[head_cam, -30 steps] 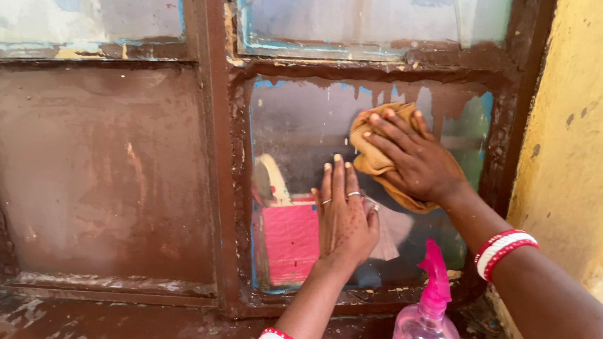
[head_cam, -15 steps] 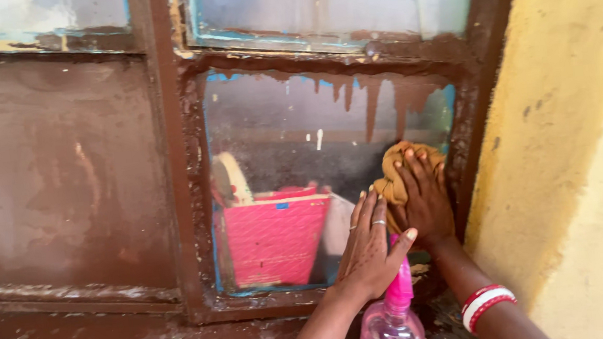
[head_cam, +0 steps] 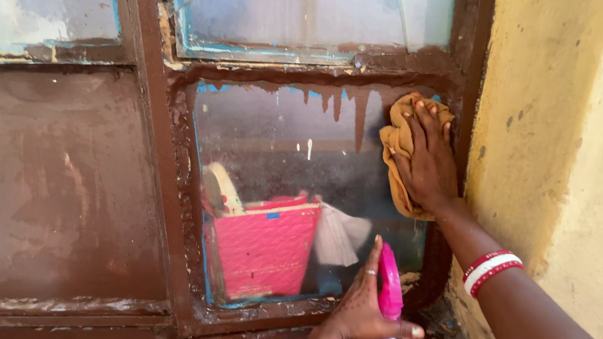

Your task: The person cleans a window by spraying liquid from a pink spray bottle onto the panes and wiping them with a cloth.

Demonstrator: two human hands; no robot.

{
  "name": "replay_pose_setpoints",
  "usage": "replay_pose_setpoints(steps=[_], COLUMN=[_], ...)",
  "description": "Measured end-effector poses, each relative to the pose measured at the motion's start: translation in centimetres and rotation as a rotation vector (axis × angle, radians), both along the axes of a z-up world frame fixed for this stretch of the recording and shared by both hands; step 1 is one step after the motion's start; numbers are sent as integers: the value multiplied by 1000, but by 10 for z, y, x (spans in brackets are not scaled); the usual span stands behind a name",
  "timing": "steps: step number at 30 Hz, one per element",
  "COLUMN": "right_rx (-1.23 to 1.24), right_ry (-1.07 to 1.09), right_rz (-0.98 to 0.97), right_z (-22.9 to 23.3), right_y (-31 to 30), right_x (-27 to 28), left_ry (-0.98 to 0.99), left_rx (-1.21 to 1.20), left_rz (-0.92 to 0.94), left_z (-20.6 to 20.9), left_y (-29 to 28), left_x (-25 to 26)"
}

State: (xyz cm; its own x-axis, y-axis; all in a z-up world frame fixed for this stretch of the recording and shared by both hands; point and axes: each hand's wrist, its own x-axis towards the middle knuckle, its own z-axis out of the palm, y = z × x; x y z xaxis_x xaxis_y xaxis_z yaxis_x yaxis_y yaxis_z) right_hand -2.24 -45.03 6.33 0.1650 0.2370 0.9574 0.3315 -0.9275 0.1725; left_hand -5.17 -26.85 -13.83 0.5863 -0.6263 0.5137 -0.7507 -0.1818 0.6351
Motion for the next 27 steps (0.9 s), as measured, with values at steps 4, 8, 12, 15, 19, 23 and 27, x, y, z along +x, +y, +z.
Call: replay_pose_setpoints(steps=[4, 8, 12, 15, 19, 23, 27], right_rx=[94, 149, 115, 92, 6, 17, 44], right_ry=[-11, -22, 2, 48, 68, 78, 38], right_rz=[27, 0, -44, -89, -143, -54, -71], right_z=[-10, -40, -73, -79, -63, -47, -46], right_y=[8, 9, 5, 2, -5, -14, -2], right_x=[-2, 0, 3, 3, -4, -9, -5], left_ry=[-258, -108, 322, 365, 519, 463, 138], left_rx=[106, 40, -154, -197, -245, -201, -38], left_rz=[28, -31, -155, -149, -47, 7, 216], left_z=[-27, -37, -28, -22, -2, 32, 68], left_y=[-6, 4, -1, -1, 2, 24, 47], left_x=[26, 26, 11, -3, -27, -32, -23])
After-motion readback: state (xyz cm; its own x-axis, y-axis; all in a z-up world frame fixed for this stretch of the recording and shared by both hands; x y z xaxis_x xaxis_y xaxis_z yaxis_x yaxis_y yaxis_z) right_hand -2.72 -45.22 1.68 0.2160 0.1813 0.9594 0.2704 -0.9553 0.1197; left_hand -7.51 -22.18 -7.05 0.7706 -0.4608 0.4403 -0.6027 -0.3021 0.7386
